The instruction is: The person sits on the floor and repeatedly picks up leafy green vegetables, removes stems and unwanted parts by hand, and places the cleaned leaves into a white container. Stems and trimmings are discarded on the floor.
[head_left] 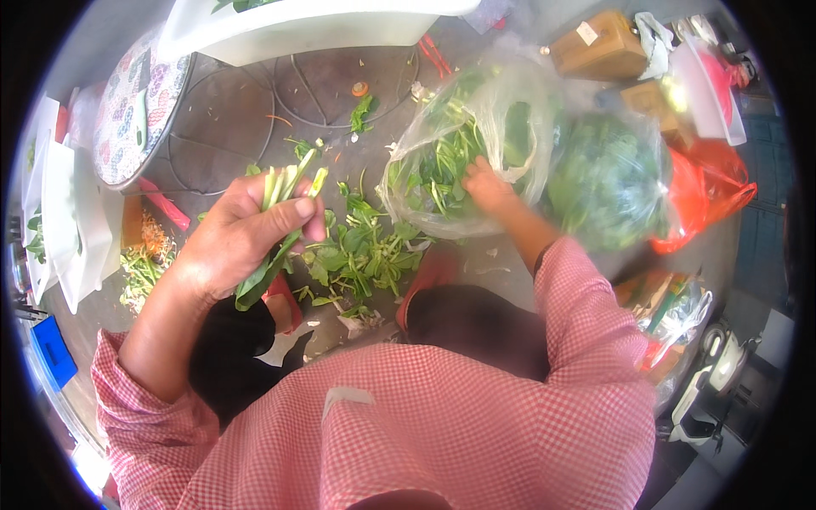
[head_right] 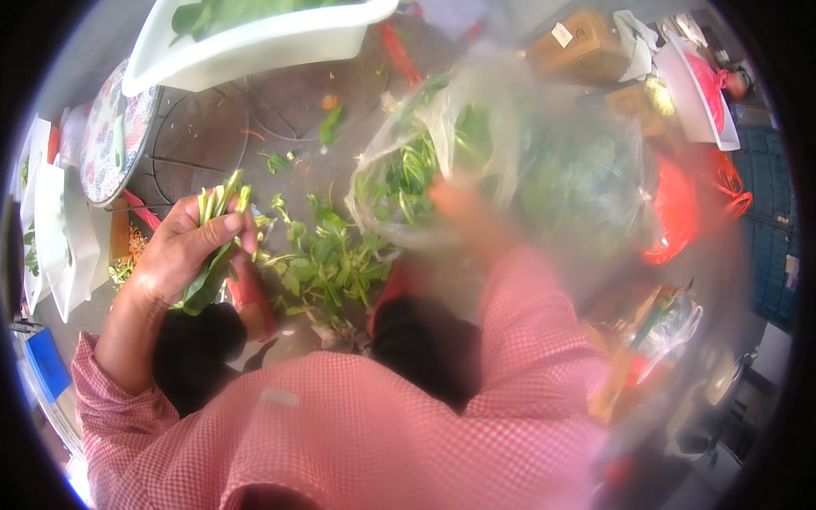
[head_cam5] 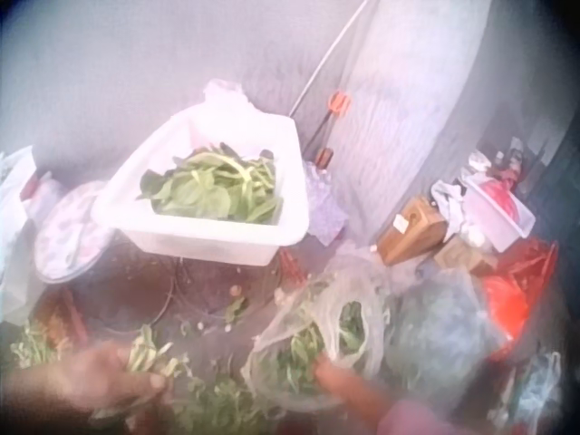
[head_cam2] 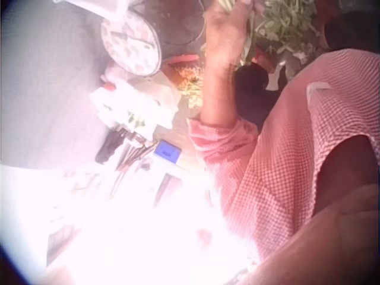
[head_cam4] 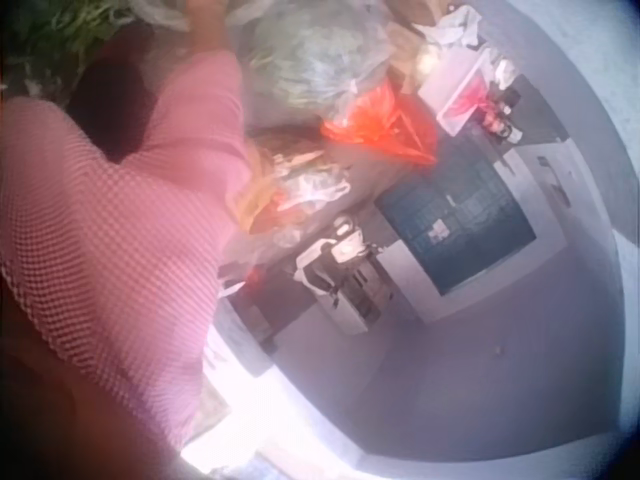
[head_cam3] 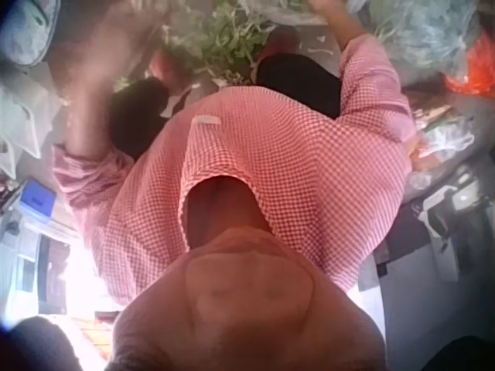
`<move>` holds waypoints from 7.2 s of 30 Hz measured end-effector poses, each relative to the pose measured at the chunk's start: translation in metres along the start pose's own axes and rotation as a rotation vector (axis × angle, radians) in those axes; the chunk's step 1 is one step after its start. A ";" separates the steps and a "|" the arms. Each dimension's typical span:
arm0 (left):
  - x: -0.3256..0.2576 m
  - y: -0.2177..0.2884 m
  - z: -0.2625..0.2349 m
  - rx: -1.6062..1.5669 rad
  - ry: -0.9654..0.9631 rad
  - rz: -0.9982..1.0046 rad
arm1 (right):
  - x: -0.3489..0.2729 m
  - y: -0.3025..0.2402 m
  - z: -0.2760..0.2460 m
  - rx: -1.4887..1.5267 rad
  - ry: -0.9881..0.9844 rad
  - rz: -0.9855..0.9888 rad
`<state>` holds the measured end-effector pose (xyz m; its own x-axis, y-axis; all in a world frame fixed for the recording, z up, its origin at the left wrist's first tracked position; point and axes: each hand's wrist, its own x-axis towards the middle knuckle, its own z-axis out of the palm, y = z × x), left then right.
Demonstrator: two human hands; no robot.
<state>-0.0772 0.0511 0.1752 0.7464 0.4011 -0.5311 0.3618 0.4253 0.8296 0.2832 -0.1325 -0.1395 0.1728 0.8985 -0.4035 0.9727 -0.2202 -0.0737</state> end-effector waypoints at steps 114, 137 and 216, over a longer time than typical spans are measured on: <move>-0.016 0.115 -0.012 0.786 0.719 1.108 | -0.055 -0.124 -0.225 0.832 -0.347 0.056; 0.095 -0.091 0.050 0.425 0.264 0.253 | -0.039 -0.117 -0.133 1.831 0.065 0.056; 0.114 -0.116 0.066 0.086 -0.028 -0.210 | -0.064 -0.138 -0.124 1.584 0.165 0.091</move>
<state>0.0026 -0.0059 0.0301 0.6642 0.2880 -0.6898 0.5565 0.4256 0.7135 0.1575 -0.1128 0.0100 0.3353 0.8673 -0.3679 -0.1598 -0.3325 -0.9295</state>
